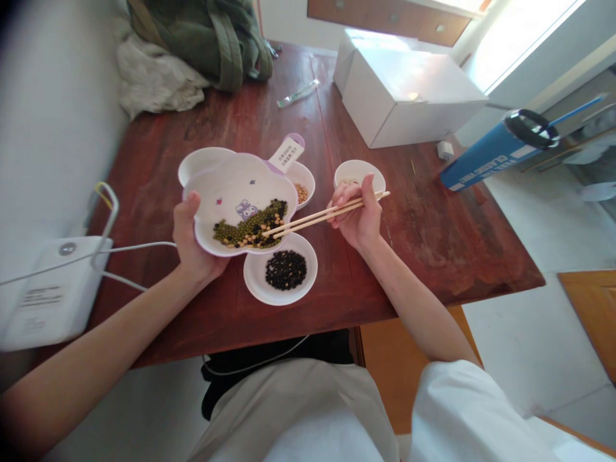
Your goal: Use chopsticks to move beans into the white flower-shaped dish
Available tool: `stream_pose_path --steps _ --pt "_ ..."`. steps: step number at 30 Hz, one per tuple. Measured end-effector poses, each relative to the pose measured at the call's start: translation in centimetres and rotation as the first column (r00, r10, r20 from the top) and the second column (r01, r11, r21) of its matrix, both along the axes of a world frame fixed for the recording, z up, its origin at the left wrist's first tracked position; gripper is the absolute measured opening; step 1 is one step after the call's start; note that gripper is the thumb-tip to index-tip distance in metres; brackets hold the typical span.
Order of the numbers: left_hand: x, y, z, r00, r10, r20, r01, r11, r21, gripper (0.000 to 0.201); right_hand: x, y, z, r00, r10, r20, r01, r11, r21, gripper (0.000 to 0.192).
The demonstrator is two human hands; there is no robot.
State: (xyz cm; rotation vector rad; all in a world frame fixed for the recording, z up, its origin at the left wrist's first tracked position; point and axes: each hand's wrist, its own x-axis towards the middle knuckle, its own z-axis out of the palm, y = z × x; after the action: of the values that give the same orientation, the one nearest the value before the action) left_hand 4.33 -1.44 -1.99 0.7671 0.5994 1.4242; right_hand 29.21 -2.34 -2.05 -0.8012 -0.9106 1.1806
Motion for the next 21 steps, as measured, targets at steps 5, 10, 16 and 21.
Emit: stream_pose_path --steps 5,10,16,21 --pt "0.02 -0.16 0.09 1.000 -0.015 0.003 0.015 1.000 0.014 0.033 0.01 -0.03 -0.10 1.000 0.017 -0.015 -0.017 1.000 0.009 0.062" --pt "0.01 -0.14 -0.01 1.000 -0.012 0.003 0.012 1.000 0.003 0.031 0.00 -0.05 -0.06 0.999 0.012 -0.036 -0.012 1.000 0.001 0.063" --pt "-0.06 -0.11 -0.18 1.000 -0.002 -0.015 0.002 1.000 -0.003 0.033 0.02 -0.04 0.19 1.000 -0.004 0.012 0.004 1.000 0.007 0.063" --pt "-0.09 -0.21 -0.06 0.999 -0.005 -0.031 0.004 1.000 -0.023 0.032 0.22 0.08 0.14 1.000 -0.021 -0.011 0.021 1.000 0.003 0.064"
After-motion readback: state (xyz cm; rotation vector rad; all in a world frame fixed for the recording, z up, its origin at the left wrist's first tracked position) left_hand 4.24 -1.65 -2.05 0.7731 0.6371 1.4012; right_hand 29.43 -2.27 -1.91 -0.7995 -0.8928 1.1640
